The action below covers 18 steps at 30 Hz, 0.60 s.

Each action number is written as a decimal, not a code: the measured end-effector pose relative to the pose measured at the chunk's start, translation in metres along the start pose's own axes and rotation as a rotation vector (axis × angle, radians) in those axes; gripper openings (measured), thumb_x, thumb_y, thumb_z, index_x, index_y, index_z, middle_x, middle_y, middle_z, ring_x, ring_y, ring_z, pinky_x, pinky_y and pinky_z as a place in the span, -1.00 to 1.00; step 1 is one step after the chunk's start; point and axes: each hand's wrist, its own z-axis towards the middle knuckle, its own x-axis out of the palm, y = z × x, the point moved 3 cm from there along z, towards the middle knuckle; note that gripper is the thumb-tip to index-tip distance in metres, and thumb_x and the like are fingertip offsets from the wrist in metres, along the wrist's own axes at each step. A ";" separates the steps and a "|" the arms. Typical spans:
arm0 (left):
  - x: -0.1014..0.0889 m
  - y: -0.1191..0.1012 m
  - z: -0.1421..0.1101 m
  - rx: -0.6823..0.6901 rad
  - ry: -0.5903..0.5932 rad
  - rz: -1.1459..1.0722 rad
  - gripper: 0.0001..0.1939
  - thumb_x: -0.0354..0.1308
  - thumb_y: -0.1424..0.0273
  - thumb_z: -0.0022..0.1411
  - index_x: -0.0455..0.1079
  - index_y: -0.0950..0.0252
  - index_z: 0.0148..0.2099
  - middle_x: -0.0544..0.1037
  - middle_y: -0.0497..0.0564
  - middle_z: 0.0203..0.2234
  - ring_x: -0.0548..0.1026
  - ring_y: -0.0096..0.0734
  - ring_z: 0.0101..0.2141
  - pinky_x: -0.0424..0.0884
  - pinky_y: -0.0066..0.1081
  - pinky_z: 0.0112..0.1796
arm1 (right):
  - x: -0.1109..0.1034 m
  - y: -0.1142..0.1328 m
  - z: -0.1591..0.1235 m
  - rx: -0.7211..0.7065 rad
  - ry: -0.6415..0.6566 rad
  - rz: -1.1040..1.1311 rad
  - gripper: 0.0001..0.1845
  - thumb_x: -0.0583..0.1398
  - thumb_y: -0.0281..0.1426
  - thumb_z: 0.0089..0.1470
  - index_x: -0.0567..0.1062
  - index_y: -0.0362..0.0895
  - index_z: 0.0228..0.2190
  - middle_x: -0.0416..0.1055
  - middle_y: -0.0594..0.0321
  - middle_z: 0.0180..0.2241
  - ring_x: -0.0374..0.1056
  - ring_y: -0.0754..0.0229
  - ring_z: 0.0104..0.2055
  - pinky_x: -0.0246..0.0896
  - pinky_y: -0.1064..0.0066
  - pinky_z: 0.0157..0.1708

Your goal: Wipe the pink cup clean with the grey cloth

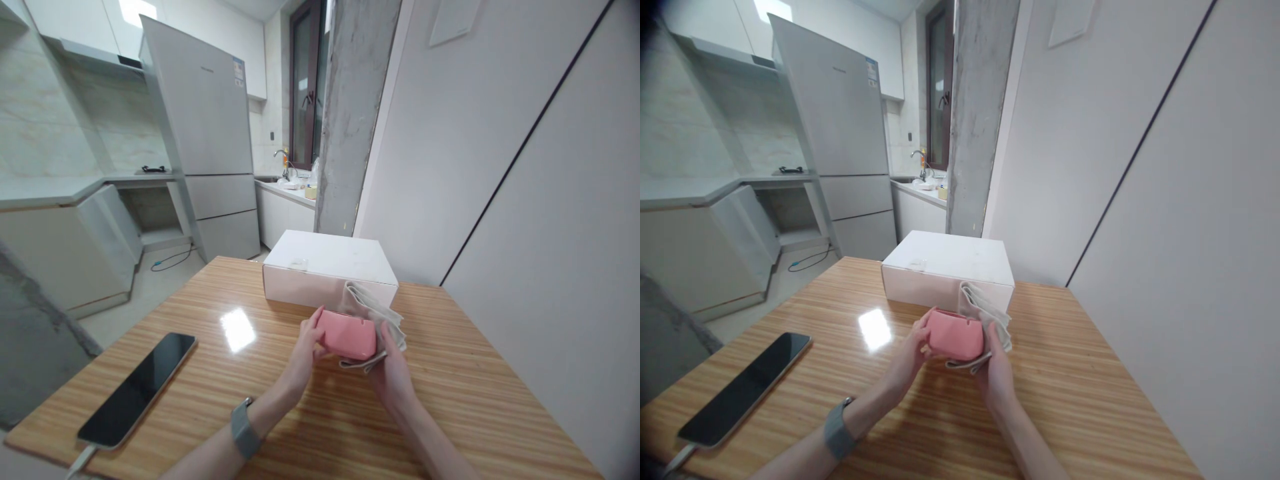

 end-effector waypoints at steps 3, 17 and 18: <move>0.001 0.000 -0.002 0.093 0.065 0.089 -0.38 0.26 0.20 0.06 0.30 0.34 0.14 0.37 0.22 0.08 0.31 -0.04 0.09 0.27 -0.20 0.03 | 0.000 0.007 -0.001 0.038 0.000 0.032 -0.59 0.36 -0.13 -0.16 0.58 -0.05 -0.25 0.61 0.25 -0.31 0.51 0.03 -0.28 0.43 0.24 -0.28; 0.001 0.004 -0.004 0.087 0.012 -0.003 -0.47 0.28 0.20 0.04 0.32 0.34 0.02 0.49 0.20 -0.08 0.45 -0.11 -0.07 0.35 -0.23 -0.06 | 0.009 0.001 -0.007 0.116 0.010 0.048 -0.58 0.28 -0.06 -0.06 0.58 -0.06 -0.22 0.59 0.22 -0.20 0.44 -0.03 -0.04 0.37 0.16 -0.09; -0.001 0.002 -0.003 0.129 -0.052 0.047 -0.45 0.30 0.21 0.02 0.30 0.33 0.03 0.48 0.20 -0.07 0.44 -0.12 -0.06 0.34 -0.24 -0.05 | 0.008 -0.001 -0.009 0.080 -0.005 0.035 -0.56 0.29 -0.05 -0.08 0.58 -0.04 -0.20 0.58 0.24 -0.17 0.42 -0.02 -0.01 0.35 0.17 -0.05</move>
